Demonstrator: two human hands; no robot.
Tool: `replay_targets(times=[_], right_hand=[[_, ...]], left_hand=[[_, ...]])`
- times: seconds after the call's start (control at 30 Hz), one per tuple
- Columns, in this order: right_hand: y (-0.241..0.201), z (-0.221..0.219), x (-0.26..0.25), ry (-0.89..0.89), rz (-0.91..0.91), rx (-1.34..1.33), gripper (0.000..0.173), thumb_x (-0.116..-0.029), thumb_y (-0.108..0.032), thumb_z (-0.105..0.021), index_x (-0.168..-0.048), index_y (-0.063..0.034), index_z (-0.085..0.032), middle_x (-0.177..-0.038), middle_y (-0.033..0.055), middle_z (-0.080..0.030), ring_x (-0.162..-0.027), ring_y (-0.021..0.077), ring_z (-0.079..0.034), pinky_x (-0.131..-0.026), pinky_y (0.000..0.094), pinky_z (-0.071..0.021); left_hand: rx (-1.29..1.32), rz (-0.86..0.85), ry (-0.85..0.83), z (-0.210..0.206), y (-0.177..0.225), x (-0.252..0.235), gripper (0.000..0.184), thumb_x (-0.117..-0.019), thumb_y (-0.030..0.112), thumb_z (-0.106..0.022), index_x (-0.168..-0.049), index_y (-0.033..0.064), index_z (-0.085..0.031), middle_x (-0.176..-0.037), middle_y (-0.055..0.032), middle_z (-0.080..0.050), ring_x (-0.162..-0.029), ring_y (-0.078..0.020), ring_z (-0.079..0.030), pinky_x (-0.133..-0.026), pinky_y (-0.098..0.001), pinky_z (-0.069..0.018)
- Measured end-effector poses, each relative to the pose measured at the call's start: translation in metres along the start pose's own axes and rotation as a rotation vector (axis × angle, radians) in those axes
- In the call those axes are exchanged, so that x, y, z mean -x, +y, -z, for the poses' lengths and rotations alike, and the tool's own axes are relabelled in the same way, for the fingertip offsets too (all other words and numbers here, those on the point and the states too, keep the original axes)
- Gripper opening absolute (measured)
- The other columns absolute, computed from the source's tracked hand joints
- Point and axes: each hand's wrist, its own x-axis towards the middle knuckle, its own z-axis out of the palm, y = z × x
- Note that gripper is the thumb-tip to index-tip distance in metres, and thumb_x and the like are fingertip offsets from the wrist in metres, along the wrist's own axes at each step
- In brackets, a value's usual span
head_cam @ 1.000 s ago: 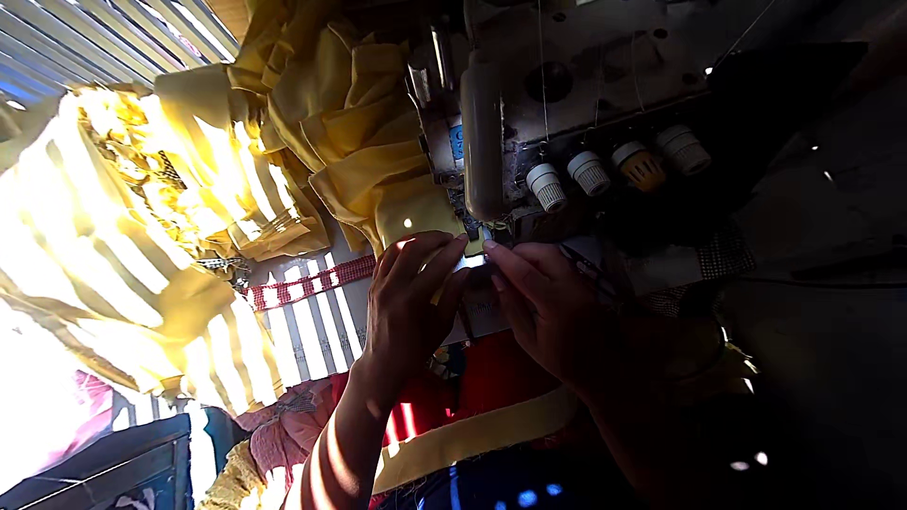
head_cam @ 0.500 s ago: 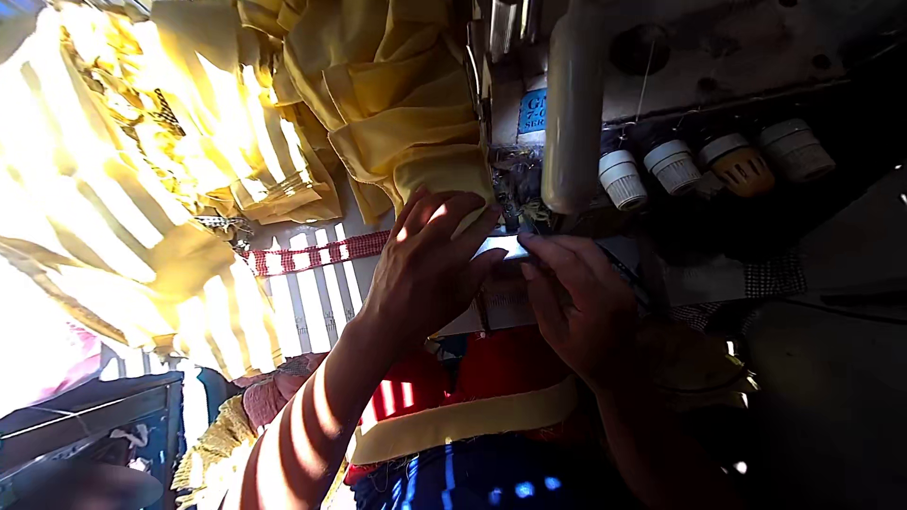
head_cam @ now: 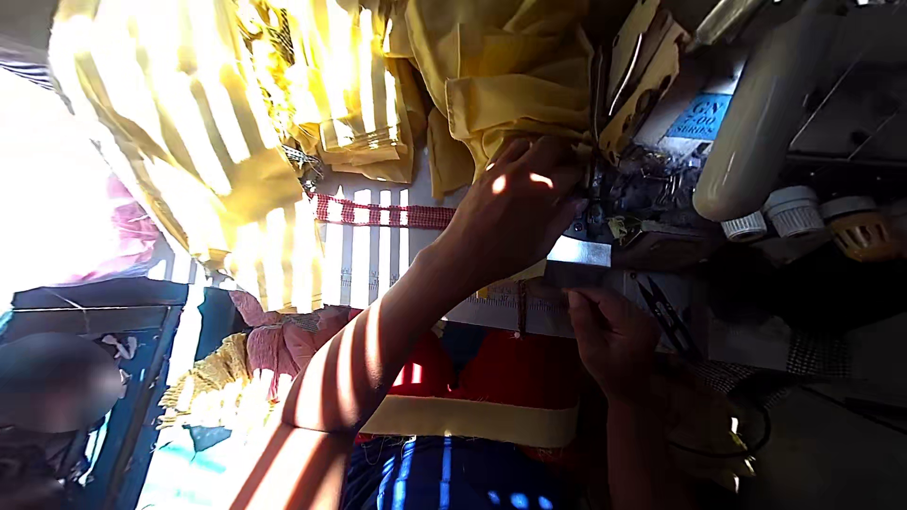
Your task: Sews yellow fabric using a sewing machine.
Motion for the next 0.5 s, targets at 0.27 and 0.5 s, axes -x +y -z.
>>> replay_targets(times=[0.27, 0.5], right_hand=[[-0.002, -0.002, -0.004, 0.041, -0.036, -0.028, 0.031, -0.1016, -0.023, -0.056, -0.093, 0.0006, -0.075, -0.076, 0.0004, -0.068, -0.063, -0.0054, -0.060, -0.059, 0.0106, -0.0512], [-0.008, -0.002, -0.005, 0.014, -0.098, 0.024, 0.031, -0.1003, -0.020, -0.056, -0.091, 0.0044, -0.073, -0.069, 0.0035, -0.065, -0.060, -0.0057, -0.057, -0.059, 0.0098, -0.0497]], left_hand=[[0.174, 0.605, 0.077, 0.092, -0.003, -0.026, 0.077, -0.0874, 0.027, -0.083, -0.151, 0.0029, -0.046, -0.137, -0.0232, -0.059, -0.123, -0.0364, -0.061, -0.103, -0.0504, -0.0499], [-0.246, 0.451, 0.484, 0.111, -0.022, -0.038, 0.025, -0.0958, 0.007, -0.067, -0.121, 0.0060, -0.066, -0.114, -0.0157, -0.063, -0.093, -0.0236, -0.065, -0.076, -0.0339, -0.0532]])
